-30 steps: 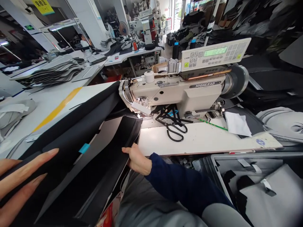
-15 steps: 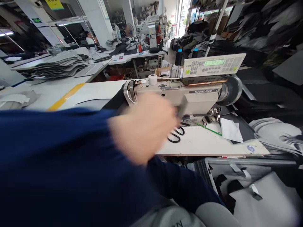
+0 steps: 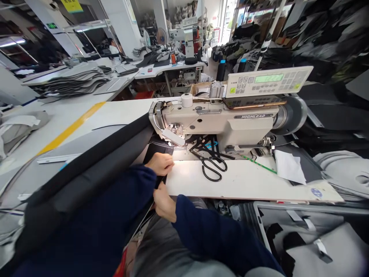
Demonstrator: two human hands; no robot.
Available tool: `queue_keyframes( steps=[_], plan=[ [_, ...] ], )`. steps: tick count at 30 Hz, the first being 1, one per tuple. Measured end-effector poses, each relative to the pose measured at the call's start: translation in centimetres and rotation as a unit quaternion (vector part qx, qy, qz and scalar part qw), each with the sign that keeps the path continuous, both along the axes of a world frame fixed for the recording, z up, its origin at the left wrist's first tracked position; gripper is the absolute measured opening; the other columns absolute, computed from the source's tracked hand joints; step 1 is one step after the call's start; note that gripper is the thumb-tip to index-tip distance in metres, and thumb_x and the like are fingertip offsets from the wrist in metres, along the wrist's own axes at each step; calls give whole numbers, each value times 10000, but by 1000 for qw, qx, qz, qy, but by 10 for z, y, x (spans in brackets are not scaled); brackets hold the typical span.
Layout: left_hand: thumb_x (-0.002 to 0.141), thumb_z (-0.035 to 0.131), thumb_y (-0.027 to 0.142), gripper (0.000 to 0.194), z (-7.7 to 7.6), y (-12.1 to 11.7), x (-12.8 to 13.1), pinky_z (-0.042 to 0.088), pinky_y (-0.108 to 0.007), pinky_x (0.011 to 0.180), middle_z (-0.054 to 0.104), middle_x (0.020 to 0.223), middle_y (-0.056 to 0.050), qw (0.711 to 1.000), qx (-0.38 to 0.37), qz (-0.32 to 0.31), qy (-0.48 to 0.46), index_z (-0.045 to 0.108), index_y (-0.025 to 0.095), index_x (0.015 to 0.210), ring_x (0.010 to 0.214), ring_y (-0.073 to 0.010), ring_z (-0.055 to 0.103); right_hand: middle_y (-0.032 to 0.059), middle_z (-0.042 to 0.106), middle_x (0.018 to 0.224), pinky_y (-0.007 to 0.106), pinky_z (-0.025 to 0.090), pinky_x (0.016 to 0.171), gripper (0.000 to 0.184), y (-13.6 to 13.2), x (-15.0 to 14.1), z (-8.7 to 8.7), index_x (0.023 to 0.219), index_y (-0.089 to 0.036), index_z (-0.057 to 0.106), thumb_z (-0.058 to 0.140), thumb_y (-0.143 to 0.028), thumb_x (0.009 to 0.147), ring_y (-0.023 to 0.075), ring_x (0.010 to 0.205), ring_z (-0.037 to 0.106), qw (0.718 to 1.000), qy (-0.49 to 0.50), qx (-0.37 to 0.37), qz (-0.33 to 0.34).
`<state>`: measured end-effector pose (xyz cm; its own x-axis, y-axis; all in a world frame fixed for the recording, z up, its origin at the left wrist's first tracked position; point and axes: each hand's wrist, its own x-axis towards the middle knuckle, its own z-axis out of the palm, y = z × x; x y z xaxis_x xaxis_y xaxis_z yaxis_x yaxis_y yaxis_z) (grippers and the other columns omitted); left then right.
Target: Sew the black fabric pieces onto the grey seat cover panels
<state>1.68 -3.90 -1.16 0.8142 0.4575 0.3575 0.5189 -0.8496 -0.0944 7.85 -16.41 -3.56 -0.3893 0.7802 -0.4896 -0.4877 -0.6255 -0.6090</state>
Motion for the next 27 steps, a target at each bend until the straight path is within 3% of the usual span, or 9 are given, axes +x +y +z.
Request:
queue_keyframes(
  steps=[3,6,13,20,27],
  plan=[
    [906,419,201,248,-3,12,-40,492,-301,750,661,919,-72,998,-16,58,-10,661,186,857,848,-179,595,-25,547,757,230,440,365,409,1,-5,-3,1024,-210,443,552,-118,641,124,506,518,999,3,-50,22],
    [896,403,148,293,-16,35,-37,511,-343,829,650,1110,-95,994,-17,105,-26,654,180,1043,975,-210,595,-26,553,746,211,431,368,460,2,-5,-7,1005,-209,451,529,-96,565,121,513,516,998,16,-65,10],
    [875,382,89,322,-48,70,-28,509,-354,885,686,951,-93,989,-26,107,-104,684,163,958,991,-212,599,-16,613,779,293,522,505,497,1,-1,5,1023,-214,488,522,-100,541,159,600,586,996,69,-55,-19],
    [893,438,162,255,-61,74,-35,527,-327,827,686,893,-76,966,-51,139,-213,681,175,815,889,-185,610,-22,622,780,311,530,522,478,4,3,15,1000,-219,475,502,-83,542,166,601,599,995,60,-84,10],
    [887,434,173,280,-61,75,-35,537,-320,805,698,884,-69,965,-61,144,-211,700,183,799,872,-185,619,-26,635,731,326,547,580,479,8,2,14,982,-216,499,494,-72,525,202,701,622,993,88,-66,-41]
  ],
)
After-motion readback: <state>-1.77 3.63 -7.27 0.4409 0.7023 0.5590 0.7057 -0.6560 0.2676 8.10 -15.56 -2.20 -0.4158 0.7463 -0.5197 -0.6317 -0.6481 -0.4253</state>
